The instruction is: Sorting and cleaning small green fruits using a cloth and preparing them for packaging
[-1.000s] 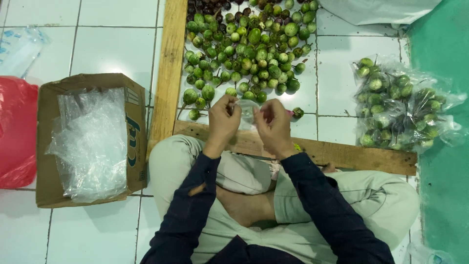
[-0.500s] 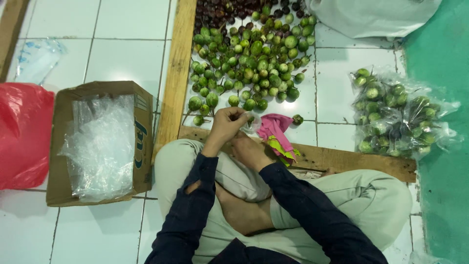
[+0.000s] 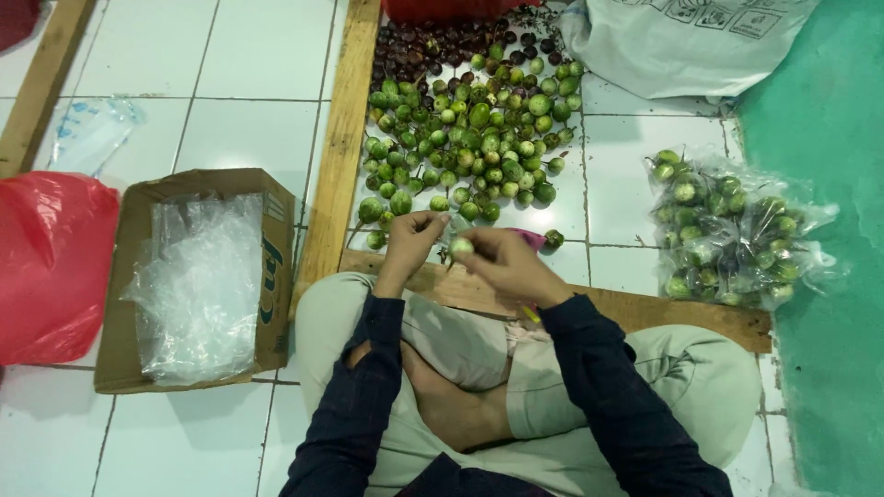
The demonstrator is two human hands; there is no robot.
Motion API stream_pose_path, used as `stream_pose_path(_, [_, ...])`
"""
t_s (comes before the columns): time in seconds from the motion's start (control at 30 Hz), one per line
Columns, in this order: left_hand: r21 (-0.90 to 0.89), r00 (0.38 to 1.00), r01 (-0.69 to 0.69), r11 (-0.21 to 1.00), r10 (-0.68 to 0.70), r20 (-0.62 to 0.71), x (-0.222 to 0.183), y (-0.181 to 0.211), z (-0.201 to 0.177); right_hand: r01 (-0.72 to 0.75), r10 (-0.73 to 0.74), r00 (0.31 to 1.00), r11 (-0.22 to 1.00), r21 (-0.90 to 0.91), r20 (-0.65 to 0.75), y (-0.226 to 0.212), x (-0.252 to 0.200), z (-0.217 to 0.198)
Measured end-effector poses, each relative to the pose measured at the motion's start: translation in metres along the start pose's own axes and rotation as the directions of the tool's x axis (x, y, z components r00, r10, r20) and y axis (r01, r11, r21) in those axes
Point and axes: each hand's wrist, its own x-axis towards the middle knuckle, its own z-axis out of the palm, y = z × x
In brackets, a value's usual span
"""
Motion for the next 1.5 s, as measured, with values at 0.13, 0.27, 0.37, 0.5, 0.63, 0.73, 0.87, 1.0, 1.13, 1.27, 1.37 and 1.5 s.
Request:
stream_pose_path(0.13, [0.011, 1.000, 0.002, 1.000, -0.003, 0.003, -0.012, 0.025, 0.012, -0.041, -0.009, 0.979, 0.969, -0.243, -0.204, 0.033, 0.003, -0.013])
stream_pose_path(0.27, [-0.002, 1.000, -0.018, 1.000, 0.018, 0.018, -0.017, 0.029, 0.018, -0.001, -0.093, 0.970, 0.921, -0.389, -0.224, 0.061, 0.012, -0.006])
stream_pose_path(0.37, [-0.045, 0.999, -0.034, 0.998, 0.035, 0.014, -0.016, 0.028, 0.022, -0.013, -0.093, 0.965, 0.918, -0.397, -0.246, 0.058, 0.016, 0.000])
stream_pose_path(0.5, [-0.126, 0.998, -0.067, 0.990, 0.067, 0.001, -0.023, 0.039, 0.020, -0.006, -0.139, 0.916, 0.933, -0.359, -0.377, 0.044, 0.014, 0.004])
stream_pose_path(0.63, [-0.164, 0.996, -0.084, 0.983, 0.084, -0.006, -0.011, 0.017, 0.025, 0.098, -0.249, 0.924, 0.889, -0.447, -0.291, 0.056, 0.015, 0.006])
stream_pose_path(0.73, [-0.209, 0.998, -0.062, 0.976, 0.058, -0.026, -0.010, 0.014, 0.026, -0.016, -0.085, 0.960, 0.935, -0.355, -0.266, 0.054, 0.012, 0.012])
stream_pose_path(0.87, [-0.128, 0.996, -0.089, 0.988, 0.085, -0.036, -0.017, 0.021, 0.025, -0.098, 0.019, 0.952, 0.965, -0.244, -0.306, 0.071, 0.015, 0.011])
stream_pose_path(1.0, [-0.112, 0.993, -0.115, 0.987, 0.115, -0.008, -0.017, 0.015, 0.026, -0.186, 0.182, 0.890, 0.982, 0.030, -0.418, 0.099, 0.019, 0.013])
stream_pose_path(1.13, [-0.157, 0.993, -0.117, 0.981, 0.118, 0.000, -0.016, 0.018, 0.026, -0.171, 0.255, 0.915, 0.947, 0.271, -0.314, 0.095, 0.021, 0.009])
stream_pose_path(1.27, [-0.212, 0.986, -0.132, 0.968, 0.151, 0.076, -0.021, 0.035, 0.026, -0.198, 0.406, 0.869, 0.811, 0.551, -0.284, 0.103, 0.023, 0.005])
stream_pose_path(1.37, [-0.208, 0.979, -0.131, 0.969, 0.159, 0.125, -0.019, 0.024, 0.030, -0.229, 0.482, 0.831, 0.751, 0.619, -0.277, 0.105, 0.022, 0.001])
stream_pose_path(1.5, [-0.189, 0.973, -0.112, 0.976, 0.146, 0.178, -0.019, 0.012, 0.035, -0.271, 0.559, 0.789, 0.688, 0.673, -0.254, 0.107, 0.020, 0.000])
